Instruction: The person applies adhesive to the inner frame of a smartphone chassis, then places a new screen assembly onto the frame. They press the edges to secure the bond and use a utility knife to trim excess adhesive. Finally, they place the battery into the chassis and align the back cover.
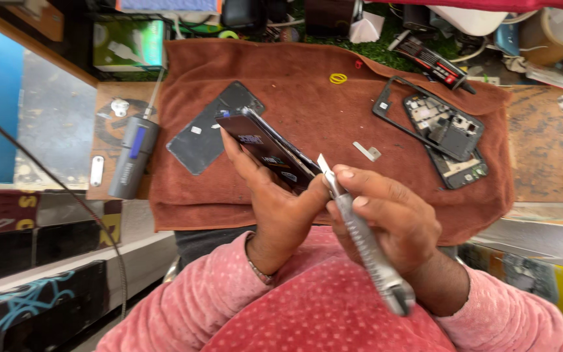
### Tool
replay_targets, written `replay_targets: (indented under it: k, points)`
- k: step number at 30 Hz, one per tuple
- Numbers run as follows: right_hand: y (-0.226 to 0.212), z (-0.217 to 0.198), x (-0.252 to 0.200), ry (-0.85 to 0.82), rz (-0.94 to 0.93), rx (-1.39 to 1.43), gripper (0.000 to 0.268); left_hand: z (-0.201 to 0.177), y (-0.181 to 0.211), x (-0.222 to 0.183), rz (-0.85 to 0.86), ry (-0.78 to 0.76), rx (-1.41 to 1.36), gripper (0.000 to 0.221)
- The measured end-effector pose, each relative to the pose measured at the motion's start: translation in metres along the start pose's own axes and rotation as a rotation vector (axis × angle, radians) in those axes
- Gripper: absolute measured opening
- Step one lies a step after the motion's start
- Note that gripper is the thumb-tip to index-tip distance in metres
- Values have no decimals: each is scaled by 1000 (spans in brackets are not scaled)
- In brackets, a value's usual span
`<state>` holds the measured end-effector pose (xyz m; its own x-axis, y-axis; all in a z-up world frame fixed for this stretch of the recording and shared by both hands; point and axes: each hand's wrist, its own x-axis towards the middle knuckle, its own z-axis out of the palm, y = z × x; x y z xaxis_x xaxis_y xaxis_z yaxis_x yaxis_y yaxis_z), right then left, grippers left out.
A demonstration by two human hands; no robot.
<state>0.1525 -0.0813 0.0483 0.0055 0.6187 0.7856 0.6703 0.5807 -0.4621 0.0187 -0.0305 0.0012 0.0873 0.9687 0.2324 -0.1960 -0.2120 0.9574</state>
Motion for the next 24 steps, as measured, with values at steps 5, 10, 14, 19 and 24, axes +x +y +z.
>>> replay_targets:
  k: [5,10,14,19,24]
  points:
    - [-5,17,18,-48,-72,107,31,-3,9,3,-136,52,-168,135]
    - [-3,24,21,-36,-54,96,28,-5,3,4,-107,31,-181,135]
    - [-3,22,21,-49,-20,83,28,-3,-1,4,-120,51,-133,137]
    - [-4,23,20,-46,-6,53,28,-5,0,3,-97,45,-88,135]
    - [-4,22,19,-73,-67,35,22,-3,-4,4,-60,49,-100,129]
